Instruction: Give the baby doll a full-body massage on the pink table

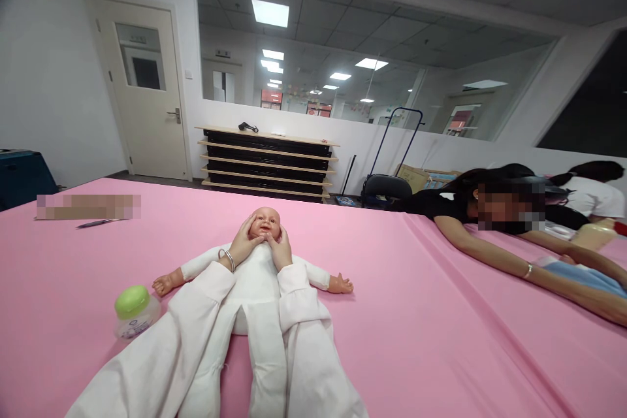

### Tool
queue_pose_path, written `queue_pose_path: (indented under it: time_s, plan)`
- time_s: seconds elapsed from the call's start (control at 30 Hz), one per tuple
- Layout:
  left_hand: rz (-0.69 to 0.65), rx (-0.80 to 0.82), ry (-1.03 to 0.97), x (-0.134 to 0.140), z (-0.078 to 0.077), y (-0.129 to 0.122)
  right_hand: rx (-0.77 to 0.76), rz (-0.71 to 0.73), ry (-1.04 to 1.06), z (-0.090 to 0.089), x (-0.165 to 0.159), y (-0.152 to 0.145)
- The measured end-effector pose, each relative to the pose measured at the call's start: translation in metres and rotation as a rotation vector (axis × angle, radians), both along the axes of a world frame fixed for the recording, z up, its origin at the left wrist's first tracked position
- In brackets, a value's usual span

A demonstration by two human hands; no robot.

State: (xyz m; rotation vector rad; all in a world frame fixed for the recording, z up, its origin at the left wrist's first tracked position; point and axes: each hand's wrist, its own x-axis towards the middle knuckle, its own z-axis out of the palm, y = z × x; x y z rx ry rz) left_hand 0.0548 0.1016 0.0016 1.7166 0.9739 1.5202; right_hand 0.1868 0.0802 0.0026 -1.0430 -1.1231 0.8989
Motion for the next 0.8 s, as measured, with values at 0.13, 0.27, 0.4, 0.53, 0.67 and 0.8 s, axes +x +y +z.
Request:
queue_pose_path:
  time_s: [0.13,0.27,0.4,0.53,0.67,0.8]
  plan:
    - [-0.005,0.022,-0.012,0.000,-0.004,0.004,-0.011,-0.008,0.012,-0.003,0.003,0.004]
    - [-0.015,0.016,-0.022,-0.001,-0.007,0.008,-0.026,-0.039,0.031,-0.007,0.003,0.010]
    - [-0.027,-0.005,-0.027,-0.002,-0.006,0.009,-0.036,-0.064,0.046,-0.007,0.002,0.012]
    - [-0.031,-0.015,-0.039,-0.001,-0.004,0.007,-0.039,-0.052,0.042,-0.001,0.000,0.006]
    - [-0.014,0.004,-0.010,0.000,-0.003,0.004,-0.029,-0.023,0.022,0.005,-0.001,-0.003]
    - [0.005,-0.010,0.001,0.000,-0.001,0.000,-0.025,-0.011,0.012,0.006,-0.003,-0.005]
